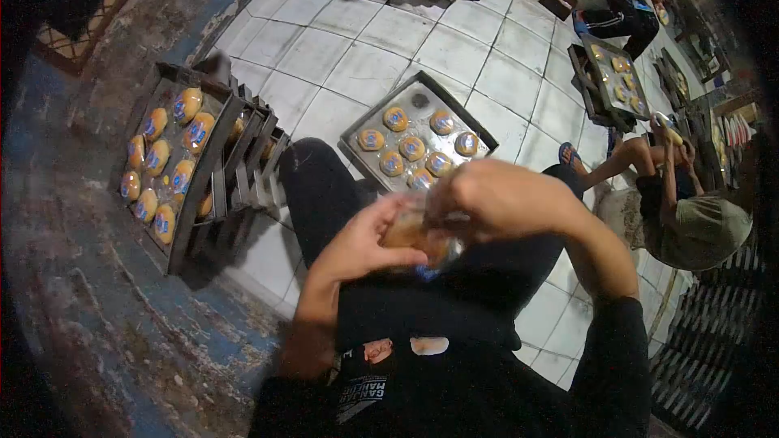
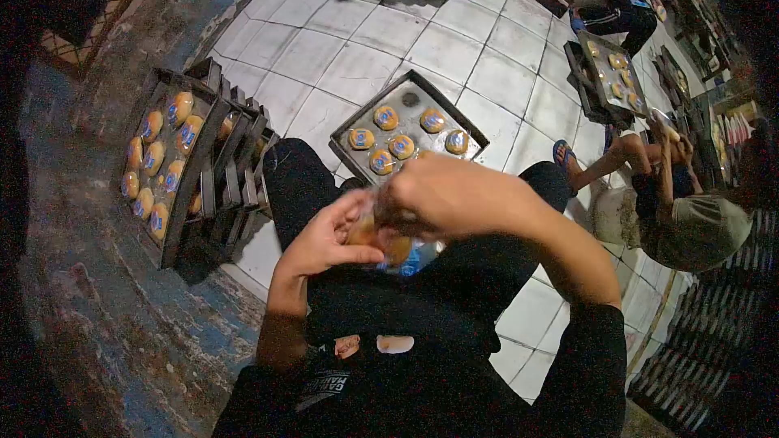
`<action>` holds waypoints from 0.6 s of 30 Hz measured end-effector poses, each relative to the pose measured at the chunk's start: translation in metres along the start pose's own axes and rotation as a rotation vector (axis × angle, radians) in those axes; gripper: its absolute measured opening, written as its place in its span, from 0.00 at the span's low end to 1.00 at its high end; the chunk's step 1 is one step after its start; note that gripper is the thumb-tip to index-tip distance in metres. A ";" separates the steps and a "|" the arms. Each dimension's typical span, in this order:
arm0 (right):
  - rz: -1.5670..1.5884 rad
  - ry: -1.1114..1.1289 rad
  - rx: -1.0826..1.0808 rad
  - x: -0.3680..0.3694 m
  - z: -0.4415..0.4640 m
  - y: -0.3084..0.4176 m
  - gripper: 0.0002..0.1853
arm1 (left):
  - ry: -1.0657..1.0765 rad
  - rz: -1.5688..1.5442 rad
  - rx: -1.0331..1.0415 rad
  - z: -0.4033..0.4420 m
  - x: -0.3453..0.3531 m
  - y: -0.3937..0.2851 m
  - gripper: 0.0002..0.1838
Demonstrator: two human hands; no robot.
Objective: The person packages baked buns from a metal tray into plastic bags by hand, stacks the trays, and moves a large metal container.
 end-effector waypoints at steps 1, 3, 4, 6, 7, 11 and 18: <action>-0.160 -0.081 0.004 -0.004 -0.002 0.000 0.11 | -0.171 0.006 0.059 -0.001 0.000 0.003 0.54; -0.397 -0.081 0.155 0.002 0.005 0.005 0.10 | -0.376 0.132 -0.019 -0.001 -0.004 0.019 0.51; -0.623 -0.077 0.301 0.009 0.012 0.009 0.10 | -0.407 -0.234 0.002 0.003 -0.007 0.030 0.46; -0.726 -0.181 0.178 0.042 0.033 0.013 0.09 | -0.262 -0.896 0.161 0.013 0.003 0.024 0.37; -0.775 -0.263 0.090 0.057 0.041 0.018 0.10 | -0.279 -0.898 0.166 0.020 -0.001 0.025 0.37; -0.487 -0.341 0.010 0.072 0.045 0.044 0.14 | -0.374 -1.085 0.526 0.024 -0.007 0.000 0.34; -0.105 -0.303 0.087 0.067 0.049 0.041 0.14 | -0.407 -0.797 0.621 0.016 -0.006 -0.023 0.33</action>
Point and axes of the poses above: each hand's wrist, its own z-axis towards the middle knuckle, its own x-axis out of the palm, y = z × x, the point moved 3 cm from there along z, towards the middle knuckle, and after that the axes turned 13 degrees about y, right-handed, at the moved point
